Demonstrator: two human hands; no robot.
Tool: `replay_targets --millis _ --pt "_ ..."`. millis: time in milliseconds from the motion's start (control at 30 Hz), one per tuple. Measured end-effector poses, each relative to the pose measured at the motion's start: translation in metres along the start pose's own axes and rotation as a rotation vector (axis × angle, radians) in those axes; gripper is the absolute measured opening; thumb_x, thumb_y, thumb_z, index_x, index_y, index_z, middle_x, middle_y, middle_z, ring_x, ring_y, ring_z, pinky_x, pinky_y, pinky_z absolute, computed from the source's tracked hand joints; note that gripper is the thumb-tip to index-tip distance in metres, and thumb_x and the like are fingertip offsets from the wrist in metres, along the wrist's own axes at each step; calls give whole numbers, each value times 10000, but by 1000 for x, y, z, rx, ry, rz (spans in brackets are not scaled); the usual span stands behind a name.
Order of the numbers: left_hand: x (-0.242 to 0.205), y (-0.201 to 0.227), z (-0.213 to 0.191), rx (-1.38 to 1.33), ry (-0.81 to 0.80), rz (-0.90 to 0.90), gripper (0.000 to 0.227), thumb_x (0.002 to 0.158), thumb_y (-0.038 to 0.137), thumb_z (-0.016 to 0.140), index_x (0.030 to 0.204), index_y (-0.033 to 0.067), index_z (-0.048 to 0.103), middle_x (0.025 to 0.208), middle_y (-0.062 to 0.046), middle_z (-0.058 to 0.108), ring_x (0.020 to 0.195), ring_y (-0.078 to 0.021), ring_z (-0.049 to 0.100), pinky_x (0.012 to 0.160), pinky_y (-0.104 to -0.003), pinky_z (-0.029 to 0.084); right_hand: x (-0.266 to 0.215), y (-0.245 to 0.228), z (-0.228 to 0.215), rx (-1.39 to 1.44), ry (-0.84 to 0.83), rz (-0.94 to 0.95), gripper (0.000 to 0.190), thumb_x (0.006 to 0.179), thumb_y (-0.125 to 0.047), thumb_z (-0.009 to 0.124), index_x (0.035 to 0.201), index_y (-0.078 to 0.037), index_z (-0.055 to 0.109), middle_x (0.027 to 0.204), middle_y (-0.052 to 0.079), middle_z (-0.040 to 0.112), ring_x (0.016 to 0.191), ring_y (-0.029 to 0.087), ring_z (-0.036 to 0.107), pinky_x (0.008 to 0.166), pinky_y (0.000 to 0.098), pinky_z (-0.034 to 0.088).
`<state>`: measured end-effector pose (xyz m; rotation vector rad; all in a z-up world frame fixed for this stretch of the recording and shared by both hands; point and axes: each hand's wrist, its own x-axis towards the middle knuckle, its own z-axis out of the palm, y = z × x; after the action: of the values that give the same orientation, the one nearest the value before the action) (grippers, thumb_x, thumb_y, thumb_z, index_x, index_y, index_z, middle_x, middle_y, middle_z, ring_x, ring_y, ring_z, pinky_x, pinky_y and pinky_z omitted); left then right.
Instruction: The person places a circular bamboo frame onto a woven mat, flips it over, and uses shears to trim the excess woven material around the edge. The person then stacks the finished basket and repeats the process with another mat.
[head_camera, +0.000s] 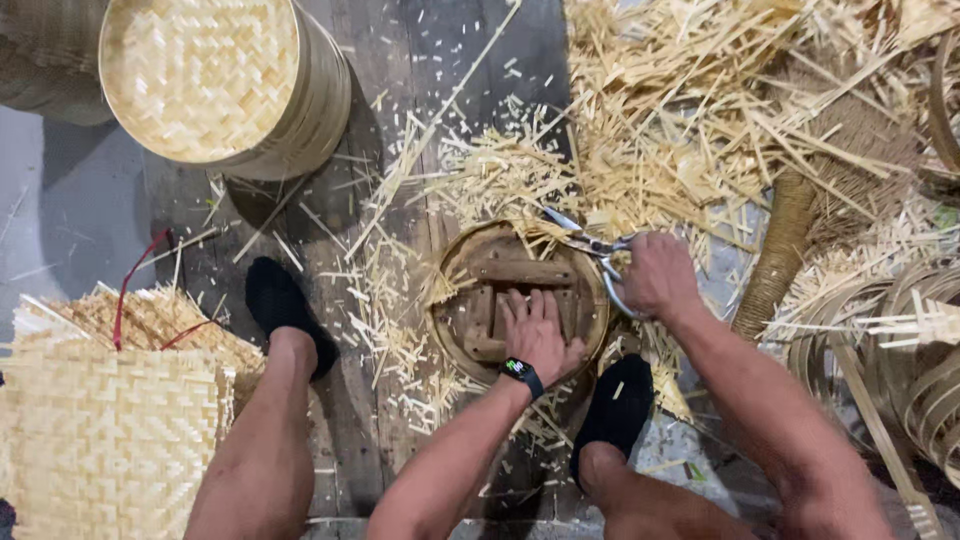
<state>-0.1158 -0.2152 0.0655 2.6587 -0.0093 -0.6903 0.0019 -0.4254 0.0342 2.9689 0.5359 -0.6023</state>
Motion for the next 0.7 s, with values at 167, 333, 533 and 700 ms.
replay_targets --millis 167,333,533,700 --pt "-8 -34 -4 59 -57 230 964 747 472 733 1460 -91 412 1508 -313 404 1425 -558 275 1191 -662 126 -22 31 11 71 -89 28 440 943 -451 572 1077 -47 687 918 160 687 812 274 671 730 429 575" --pt "-6 -48 11 302 184 473 831 808 402 743 1486 -4 485 1514 -223 491 1421 -500 376 1226 -679 178 -3 8 14 -29 248 -137 514 828 -486 632 985 -2 707 750 158 665 678 274 634 667 436 587" --pt "-13 -67 -16 190 -189 484 915 672 400 817 1436 2 508 1470 -192 507 1418 -441 383 1240 -622 198 -28 26 8 107 55 -6 398 893 -458 653 1025 -90 729 912 158 678 807 312 653 768 485 583" --pt "-2 -75 -10 250 -173 600 866 676 355 817 1416 13 526 1486 -178 504 1419 -444 366 1205 -619 206 -8 -5 -17 134 -23 15 361 812 -380 684 1025 -90 719 916 195 684 833 340 685 774 457 586"
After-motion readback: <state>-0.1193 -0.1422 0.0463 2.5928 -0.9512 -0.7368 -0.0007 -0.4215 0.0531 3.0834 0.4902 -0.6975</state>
